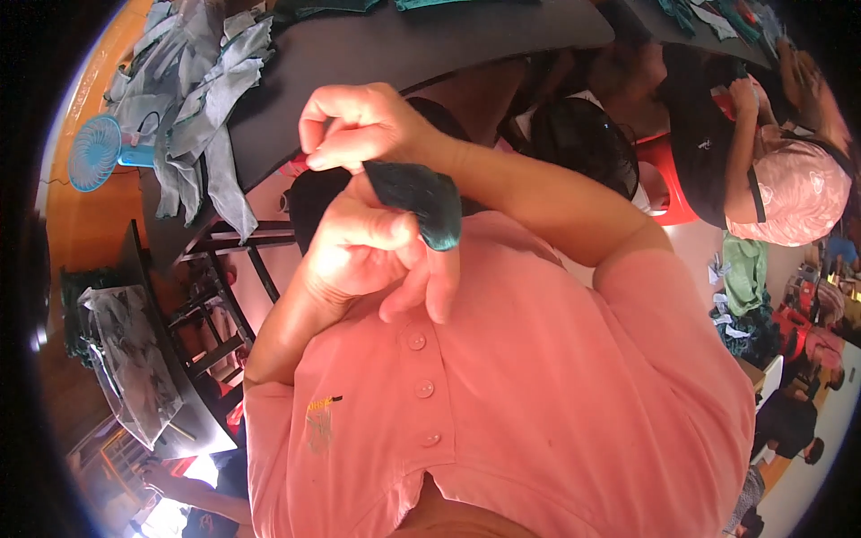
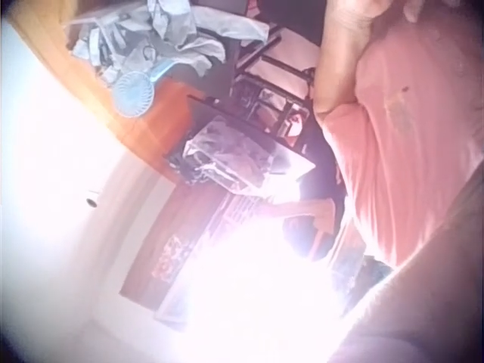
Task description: The recorder is turning small green fabric tubes inside out by hand as part of a manufacturing process.
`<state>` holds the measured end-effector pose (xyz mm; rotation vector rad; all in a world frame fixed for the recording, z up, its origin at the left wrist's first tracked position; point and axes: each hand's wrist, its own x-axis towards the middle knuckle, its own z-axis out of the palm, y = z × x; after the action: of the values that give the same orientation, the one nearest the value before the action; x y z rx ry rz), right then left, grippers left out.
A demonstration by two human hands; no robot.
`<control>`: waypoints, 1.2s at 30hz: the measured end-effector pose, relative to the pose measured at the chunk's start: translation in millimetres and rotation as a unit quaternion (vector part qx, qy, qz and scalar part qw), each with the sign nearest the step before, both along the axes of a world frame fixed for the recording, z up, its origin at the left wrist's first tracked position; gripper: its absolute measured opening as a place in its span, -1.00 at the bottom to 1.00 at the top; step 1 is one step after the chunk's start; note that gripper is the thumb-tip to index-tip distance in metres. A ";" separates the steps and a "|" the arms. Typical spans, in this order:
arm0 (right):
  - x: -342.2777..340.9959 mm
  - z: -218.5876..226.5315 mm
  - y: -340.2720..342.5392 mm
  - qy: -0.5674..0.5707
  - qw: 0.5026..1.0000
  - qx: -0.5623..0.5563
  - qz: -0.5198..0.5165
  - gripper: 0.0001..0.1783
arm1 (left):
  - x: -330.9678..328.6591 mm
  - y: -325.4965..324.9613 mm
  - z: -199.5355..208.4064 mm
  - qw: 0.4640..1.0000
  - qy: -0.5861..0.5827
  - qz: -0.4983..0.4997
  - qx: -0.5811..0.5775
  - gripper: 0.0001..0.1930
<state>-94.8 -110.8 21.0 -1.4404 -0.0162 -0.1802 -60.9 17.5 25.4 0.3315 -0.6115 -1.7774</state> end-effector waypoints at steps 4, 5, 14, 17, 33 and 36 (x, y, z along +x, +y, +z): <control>14.8 -32.4 12.1 -0.060 0.997 0.018 -0.046 -0.87 | 13.1 6.4 -3.2 0.999 -0.015 0.033 0.034 -0.32; 12.7 -39.9 6.2 -0.121 0.984 -0.063 -0.116 -0.85 | 18.8 7.9 -6.2 0.998 -0.032 0.059 0.019 -0.26; -24.2 82.1 -29.7 -0.285 0.939 -0.055 0.184 -0.89 | 37.6 17.4 -38.0 0.983 0.072 0.167 0.039 -0.26; -34.5 89.4 -26.8 -0.356 0.827 -0.203 0.384 -0.95 | 32.4 18.9 -43.9 0.981 0.096 0.160 0.048 -0.26; -62.0 29.0 -55.6 -0.114 0.993 -0.010 -0.033 -0.85 | 43.9 21.4 -46.9 0.960 0.005 0.241 0.142 -0.33; -64.6 24.4 -62.2 -0.112 0.986 -0.093 -0.082 -0.84 | 44.6 22.4 -42.5 0.958 0.038 0.235 0.158 -0.36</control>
<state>-159.4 -173.0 45.4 -1.6014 -0.1002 -0.4858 -16.3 39.9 -17.1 0.5738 -0.1654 -1.4121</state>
